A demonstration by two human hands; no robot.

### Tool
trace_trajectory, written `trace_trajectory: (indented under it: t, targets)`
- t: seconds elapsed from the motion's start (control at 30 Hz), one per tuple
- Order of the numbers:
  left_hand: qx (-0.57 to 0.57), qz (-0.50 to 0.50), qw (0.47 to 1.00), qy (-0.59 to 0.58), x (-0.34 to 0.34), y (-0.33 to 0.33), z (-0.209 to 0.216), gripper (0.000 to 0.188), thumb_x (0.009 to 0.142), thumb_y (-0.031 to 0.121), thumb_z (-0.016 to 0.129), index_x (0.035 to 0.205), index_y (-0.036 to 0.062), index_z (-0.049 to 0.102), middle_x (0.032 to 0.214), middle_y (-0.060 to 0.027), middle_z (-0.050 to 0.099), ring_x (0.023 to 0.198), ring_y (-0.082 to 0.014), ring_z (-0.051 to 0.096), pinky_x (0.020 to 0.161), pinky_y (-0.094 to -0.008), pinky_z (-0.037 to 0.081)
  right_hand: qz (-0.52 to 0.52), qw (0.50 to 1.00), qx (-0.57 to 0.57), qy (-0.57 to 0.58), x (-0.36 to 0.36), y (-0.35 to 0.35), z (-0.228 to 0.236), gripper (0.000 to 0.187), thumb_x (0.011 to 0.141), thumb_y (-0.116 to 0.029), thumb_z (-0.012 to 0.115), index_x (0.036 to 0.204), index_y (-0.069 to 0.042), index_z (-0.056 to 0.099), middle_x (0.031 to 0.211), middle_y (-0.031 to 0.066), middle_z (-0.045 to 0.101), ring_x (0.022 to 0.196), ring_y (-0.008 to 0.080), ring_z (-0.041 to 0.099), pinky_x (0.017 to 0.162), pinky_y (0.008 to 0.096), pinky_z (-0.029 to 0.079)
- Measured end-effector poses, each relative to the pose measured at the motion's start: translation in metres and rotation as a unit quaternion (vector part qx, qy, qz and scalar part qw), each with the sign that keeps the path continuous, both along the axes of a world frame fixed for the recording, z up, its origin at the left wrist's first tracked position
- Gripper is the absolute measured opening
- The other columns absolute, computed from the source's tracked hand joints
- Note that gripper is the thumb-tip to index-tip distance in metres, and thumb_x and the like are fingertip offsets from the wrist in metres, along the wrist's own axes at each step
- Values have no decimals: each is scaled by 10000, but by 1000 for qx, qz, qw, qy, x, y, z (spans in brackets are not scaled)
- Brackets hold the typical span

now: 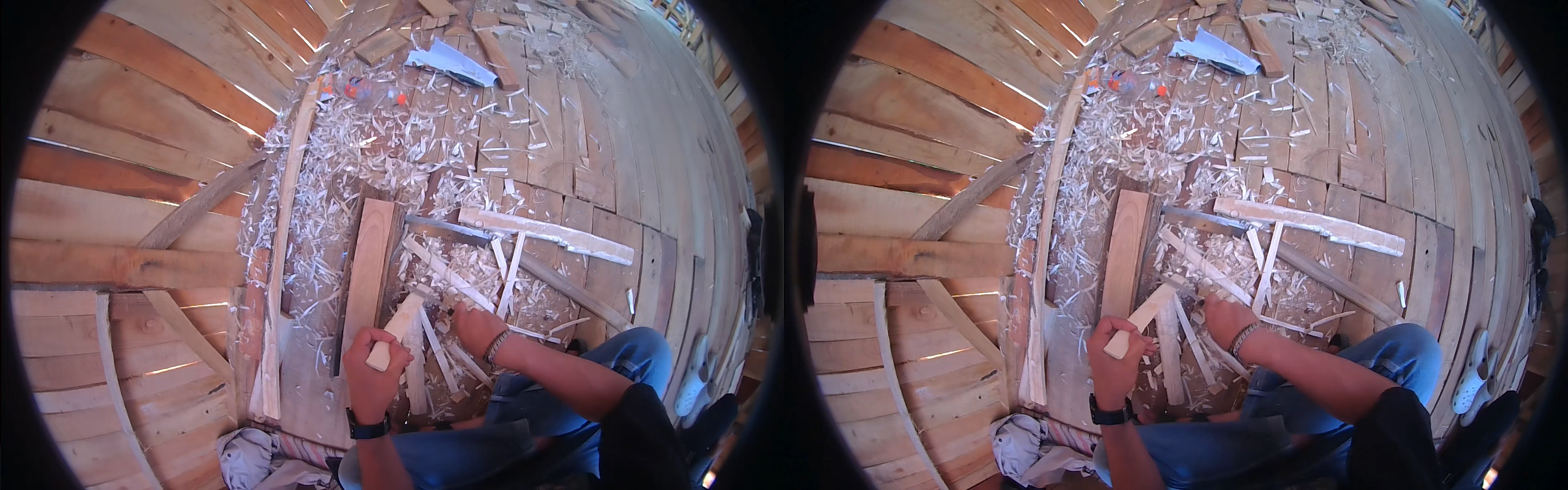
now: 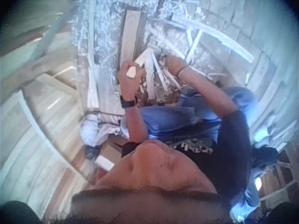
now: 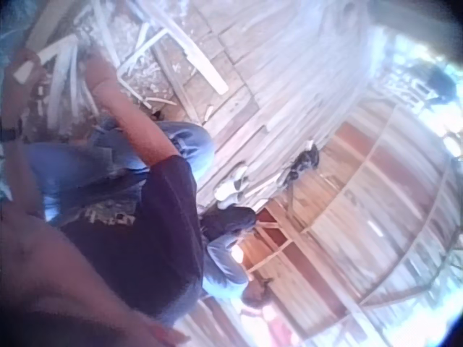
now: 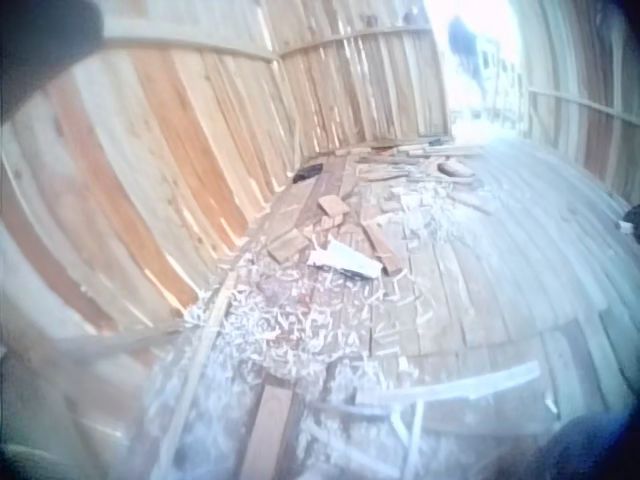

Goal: The person carves a wooden piece with a knife while sitting on a wooden floor covered in wood shavings.

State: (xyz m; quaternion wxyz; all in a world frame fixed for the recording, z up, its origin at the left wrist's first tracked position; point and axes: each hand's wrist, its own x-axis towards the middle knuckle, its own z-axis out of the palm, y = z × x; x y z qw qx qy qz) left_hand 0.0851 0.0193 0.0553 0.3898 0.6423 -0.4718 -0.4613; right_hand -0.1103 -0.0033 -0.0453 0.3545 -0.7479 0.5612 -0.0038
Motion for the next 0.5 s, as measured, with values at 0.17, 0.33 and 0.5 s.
trace_trajectory:
  t: [0.17,0.33,0.5]
  targets:
    - [-4,-16,1000,5,-3,-12,6,106,776,-1,624,843,10,543,690,-88,634,627,-167,665,591,-266,514,9,1000,-3,11,-3,-16,19,230,872,-164,485,928,59,504,709,264,622,737,391,659,658,495,519]
    - [-163,-66,981,-80,-6,-9,55,59,841,-17,564,869,-7,512,728,-110,632,660,-169,664,585,-281,549,-95,964,-136,-210,-3,-38,124,362,894,-321,545,901,40,516,716,276,600,704,448,605,659,493,489]
    - [-299,-18,941,158,-35,50,115,89,884,-1,543,945,2,479,806,-144,641,753,-202,668,674,-323,559,-287,802,-35,-523,-52,-17,169,258,918,-249,588,779,-40,532,604,46,554,554,127,531,498,292,447]
